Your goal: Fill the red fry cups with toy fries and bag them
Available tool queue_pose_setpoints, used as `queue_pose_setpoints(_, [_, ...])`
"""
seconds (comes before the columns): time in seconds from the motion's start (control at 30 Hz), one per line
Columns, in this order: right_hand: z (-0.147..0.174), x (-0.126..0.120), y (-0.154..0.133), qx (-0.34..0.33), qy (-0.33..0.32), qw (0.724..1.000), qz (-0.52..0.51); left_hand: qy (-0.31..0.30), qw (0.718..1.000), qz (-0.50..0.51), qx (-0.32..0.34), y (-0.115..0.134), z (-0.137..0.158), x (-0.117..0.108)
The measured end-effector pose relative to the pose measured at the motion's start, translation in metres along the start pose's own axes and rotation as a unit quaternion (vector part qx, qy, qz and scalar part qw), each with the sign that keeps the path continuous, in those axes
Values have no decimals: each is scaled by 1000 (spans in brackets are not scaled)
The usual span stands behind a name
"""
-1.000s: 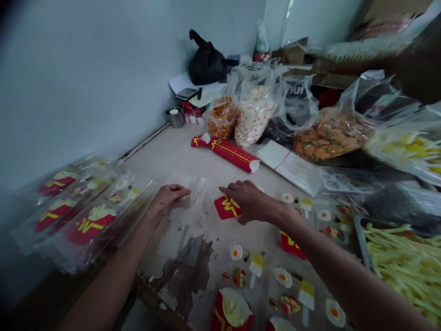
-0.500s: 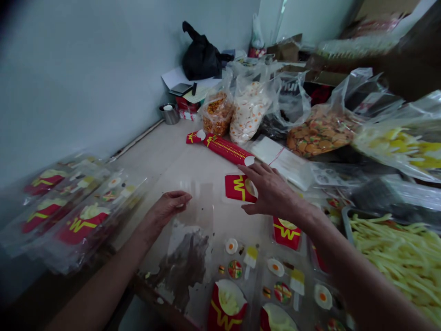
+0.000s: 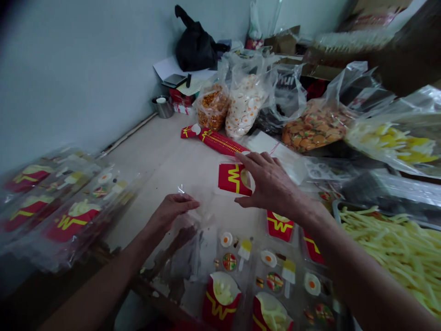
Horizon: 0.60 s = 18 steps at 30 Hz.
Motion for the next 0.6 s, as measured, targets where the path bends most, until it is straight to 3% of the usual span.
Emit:
queue_pose_setpoints(0.13, [-2,-7,-7,1,14,1000,22,62,993,-77,63,15,8,1])
queue_pose_setpoints(0.27, [-4,-14,-19,-7,17,996,87,110,969,-167,143,30,19,4])
queue_pose_setpoints(0.4, [-1,-5,-25,-17,-2,991,133,101,963,-175,179,35,27,7])
queue_pose_setpoints(0.5, [2,6,-28,-15,-12,989,143,58,961,-187,193,34,28,12])
queue_pose_setpoints(0.6, [4,15,-36,-12,-9,991,129,28,964,-203,168,33,22,15])
Point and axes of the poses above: each hand's wrist, its own z-axis away from the middle knuckle, its own x-axis out of the palm, y = z × x, the point moved 6 cm from there along -z, towards the middle knuckle, and after that the axes turned 5 degrees about -z, right-handed, at the moved point
